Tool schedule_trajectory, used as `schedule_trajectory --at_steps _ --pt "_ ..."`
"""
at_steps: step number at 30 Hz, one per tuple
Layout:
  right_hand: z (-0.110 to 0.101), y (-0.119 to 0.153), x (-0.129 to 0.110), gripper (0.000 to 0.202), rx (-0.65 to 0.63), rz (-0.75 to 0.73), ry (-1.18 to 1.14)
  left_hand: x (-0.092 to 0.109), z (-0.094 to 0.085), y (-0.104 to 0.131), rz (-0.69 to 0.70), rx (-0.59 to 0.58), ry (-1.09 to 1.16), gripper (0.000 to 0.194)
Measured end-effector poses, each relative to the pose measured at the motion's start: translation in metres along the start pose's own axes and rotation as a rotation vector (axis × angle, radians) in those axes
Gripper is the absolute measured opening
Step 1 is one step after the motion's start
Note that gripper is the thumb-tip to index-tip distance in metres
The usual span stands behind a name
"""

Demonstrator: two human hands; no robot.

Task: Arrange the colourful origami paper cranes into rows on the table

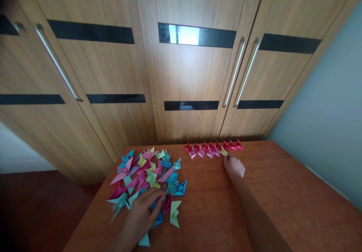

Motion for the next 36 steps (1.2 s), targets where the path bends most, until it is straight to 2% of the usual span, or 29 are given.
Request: schedule_trajectory --at_steps 5,10,14,16,18,21,27,30,36 --pt "0.0 0.008 0.001 0.038 0.021 -0.016 -0.005 0.002 -0.003 -0.002 0.009 0.016 -0.008 0.016" --pt "0.001 0.029 0.006 0.038 0.047 -0.053 -0.039 -0.005 -0.011 -0.003 -0.026 0.058 -0.059 0.017" --pt "0.006 0.051 0.016 0.032 0.036 -0.12 -0.085 -0.022 -0.03 -0.01 -0.128 0.166 -0.18 0.018" --pt "0.01 0.06 0.022 0.03 0.046 -0.168 -0.133 -0.033 -0.043 -0.015 -0.201 0.182 -0.248 0.019" --pt "0.014 0.066 0.027 0.027 0.059 -0.223 -0.191 -0.044 -0.055 -0.022 -0.264 0.146 -0.308 0.019" --pt "0.016 0.07 0.03 0.026 0.059 -0.273 -0.241 -0.058 -0.065 -0.034 -0.303 0.02 -0.385 0.021" --pt "0.013 0.07 0.029 0.025 0.051 -0.275 -0.277 -0.074 -0.061 -0.054 -0.238 -0.229 -0.458 0.025" --pt "0.012 0.07 0.028 0.025 0.035 -0.265 -0.296 -0.077 -0.057 -0.058 -0.26 -0.274 -0.495 0.023" --pt "0.013 0.07 0.028 0.024 0.044 -0.263 -0.307 -0.079 -0.056 -0.057 -0.297 -0.28 -0.502 0.022"
Point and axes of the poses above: each hand's wrist, its own y-axis away from the middle knuckle, its own z-axis out of the palm, x = y × z, the point moved 1 cm from there along -y, towards the middle knuckle, and after that the axes turned 1 degree about -x, right-handed, at the moved point
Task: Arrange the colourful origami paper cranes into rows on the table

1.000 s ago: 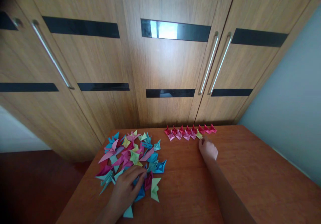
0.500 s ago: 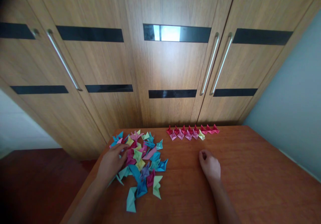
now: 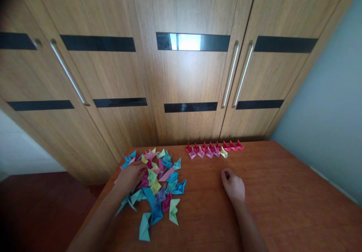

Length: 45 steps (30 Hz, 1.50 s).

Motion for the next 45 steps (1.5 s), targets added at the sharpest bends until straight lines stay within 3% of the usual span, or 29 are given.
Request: schedule_trajectory --at_steps 14,27,39,45 --pt "0.002 -0.001 0.002 0.024 -0.011 -0.002 -0.013 0.008 -0.008 -0.005 0.116 -0.066 0.028 0.024" --pt "0.001 -0.001 0.001 0.023 -0.007 -0.005 -0.018 -0.006 -0.002 -0.012 0.133 -0.137 0.029 0.024" --pt "0.0 0.0 0.001 0.024 -0.003 -0.007 -0.038 0.006 -0.012 -0.018 0.17 -0.195 0.03 0.022" --pt "-0.001 0.001 0.0 0.023 0.0 -0.019 -0.026 0.015 -0.016 -0.017 0.12 -0.256 0.005 0.019"
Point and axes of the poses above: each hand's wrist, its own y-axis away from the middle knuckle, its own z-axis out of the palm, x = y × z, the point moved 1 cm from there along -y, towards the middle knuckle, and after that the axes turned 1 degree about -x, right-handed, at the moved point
